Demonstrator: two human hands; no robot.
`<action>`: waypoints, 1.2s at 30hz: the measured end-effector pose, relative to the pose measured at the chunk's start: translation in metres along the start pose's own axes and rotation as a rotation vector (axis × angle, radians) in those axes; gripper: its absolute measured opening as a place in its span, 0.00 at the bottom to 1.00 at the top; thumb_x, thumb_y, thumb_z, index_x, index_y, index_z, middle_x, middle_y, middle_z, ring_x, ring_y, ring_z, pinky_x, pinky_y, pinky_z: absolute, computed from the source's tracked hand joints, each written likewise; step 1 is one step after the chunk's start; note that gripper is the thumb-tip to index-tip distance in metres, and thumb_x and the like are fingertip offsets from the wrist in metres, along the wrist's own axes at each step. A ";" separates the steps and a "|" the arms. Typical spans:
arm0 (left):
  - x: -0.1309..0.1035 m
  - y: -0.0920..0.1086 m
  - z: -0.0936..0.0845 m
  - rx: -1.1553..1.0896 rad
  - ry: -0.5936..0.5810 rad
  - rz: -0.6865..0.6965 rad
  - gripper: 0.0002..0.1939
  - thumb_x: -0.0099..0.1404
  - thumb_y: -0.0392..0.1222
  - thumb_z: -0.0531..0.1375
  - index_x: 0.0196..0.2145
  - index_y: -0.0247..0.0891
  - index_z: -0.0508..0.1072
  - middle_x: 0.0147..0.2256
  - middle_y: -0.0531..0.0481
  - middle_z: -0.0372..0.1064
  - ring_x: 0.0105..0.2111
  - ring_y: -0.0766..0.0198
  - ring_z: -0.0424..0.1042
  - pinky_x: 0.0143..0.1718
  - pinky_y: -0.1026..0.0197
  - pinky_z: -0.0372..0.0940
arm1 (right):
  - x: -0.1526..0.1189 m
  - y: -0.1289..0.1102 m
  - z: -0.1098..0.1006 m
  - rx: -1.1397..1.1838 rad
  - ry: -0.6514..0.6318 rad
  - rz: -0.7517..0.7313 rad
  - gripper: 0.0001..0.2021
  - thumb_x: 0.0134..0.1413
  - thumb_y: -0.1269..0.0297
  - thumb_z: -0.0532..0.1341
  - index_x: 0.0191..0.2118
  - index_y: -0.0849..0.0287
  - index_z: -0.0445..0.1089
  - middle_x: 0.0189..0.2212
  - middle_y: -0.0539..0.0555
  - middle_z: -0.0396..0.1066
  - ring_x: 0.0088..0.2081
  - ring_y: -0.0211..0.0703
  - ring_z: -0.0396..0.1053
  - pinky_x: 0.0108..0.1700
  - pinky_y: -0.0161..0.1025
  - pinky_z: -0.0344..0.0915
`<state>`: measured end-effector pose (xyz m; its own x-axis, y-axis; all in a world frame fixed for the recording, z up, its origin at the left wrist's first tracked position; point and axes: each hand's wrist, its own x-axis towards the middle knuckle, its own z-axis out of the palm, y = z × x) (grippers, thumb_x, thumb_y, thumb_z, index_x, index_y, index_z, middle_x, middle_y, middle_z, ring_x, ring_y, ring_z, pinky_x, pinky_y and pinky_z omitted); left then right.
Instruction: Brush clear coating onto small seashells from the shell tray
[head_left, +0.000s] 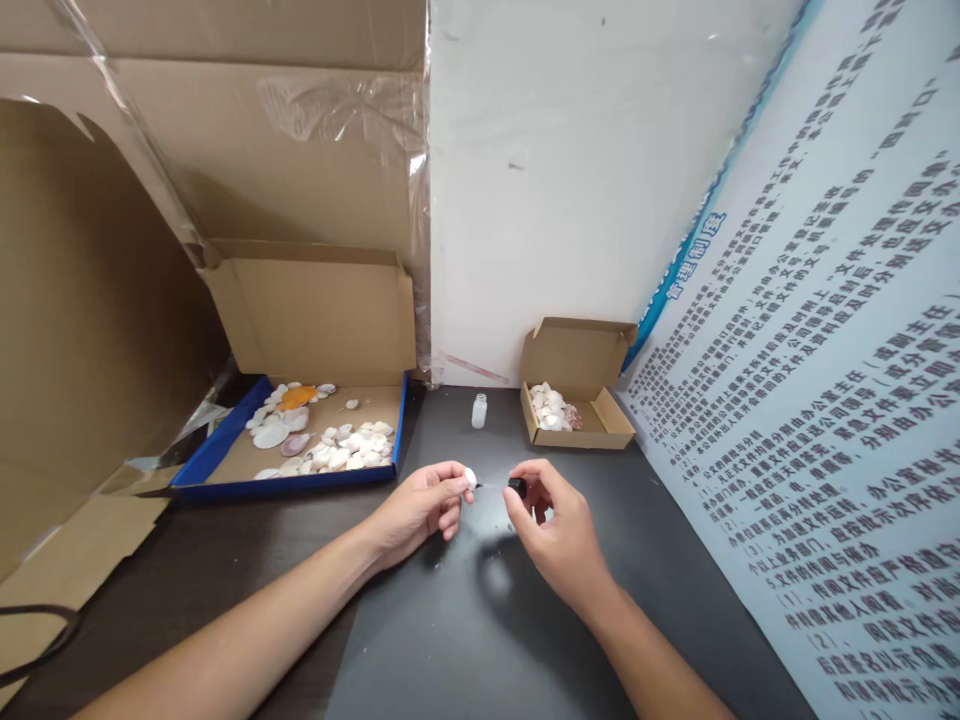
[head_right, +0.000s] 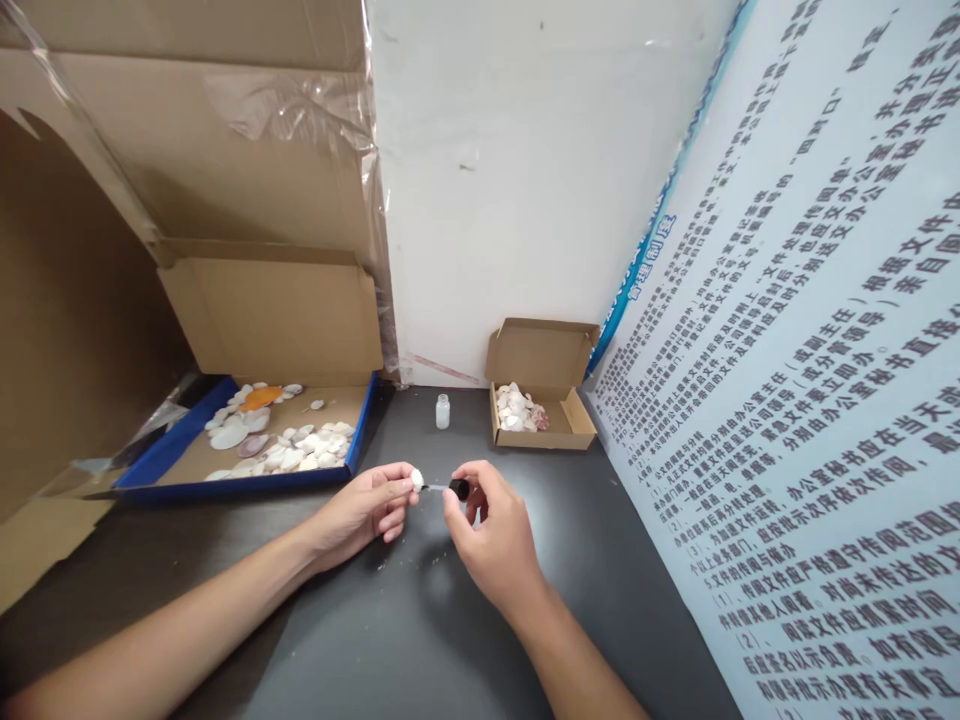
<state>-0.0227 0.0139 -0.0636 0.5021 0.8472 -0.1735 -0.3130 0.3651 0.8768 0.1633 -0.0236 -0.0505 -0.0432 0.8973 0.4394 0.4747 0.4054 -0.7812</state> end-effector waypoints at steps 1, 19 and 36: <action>0.000 0.001 0.000 -0.011 0.001 -0.007 0.12 0.58 0.43 0.65 0.32 0.34 0.68 0.28 0.54 0.66 0.16 0.78 0.56 0.18 0.68 0.57 | 0.000 0.000 0.000 -0.014 0.012 0.003 0.04 0.55 0.66 0.59 0.37 0.58 0.66 0.23 0.46 0.64 0.22 0.35 0.61 0.25 0.32 0.59; -0.001 0.000 -0.001 -0.071 0.051 0.000 0.14 0.56 0.44 0.67 0.28 0.36 0.65 0.20 0.60 0.51 0.18 0.77 0.47 0.19 0.69 0.44 | -0.002 0.000 0.004 0.129 -0.028 -0.001 0.05 0.55 0.66 0.59 0.39 0.58 0.64 0.22 0.46 0.64 0.22 0.35 0.62 0.24 0.31 0.60; -0.002 0.001 0.000 -0.042 0.087 0.027 0.15 0.54 0.46 0.68 0.27 0.37 0.65 0.18 0.61 0.47 0.18 0.75 0.45 0.20 0.68 0.44 | -0.002 0.001 0.005 0.096 -0.038 0.003 0.04 0.56 0.66 0.58 0.38 0.57 0.62 0.22 0.45 0.64 0.21 0.35 0.62 0.24 0.32 0.59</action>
<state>-0.0237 0.0129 -0.0622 0.4219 0.8865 -0.1898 -0.3598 0.3559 0.8625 0.1591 -0.0245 -0.0548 -0.0762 0.9037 0.4214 0.3884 0.4162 -0.8221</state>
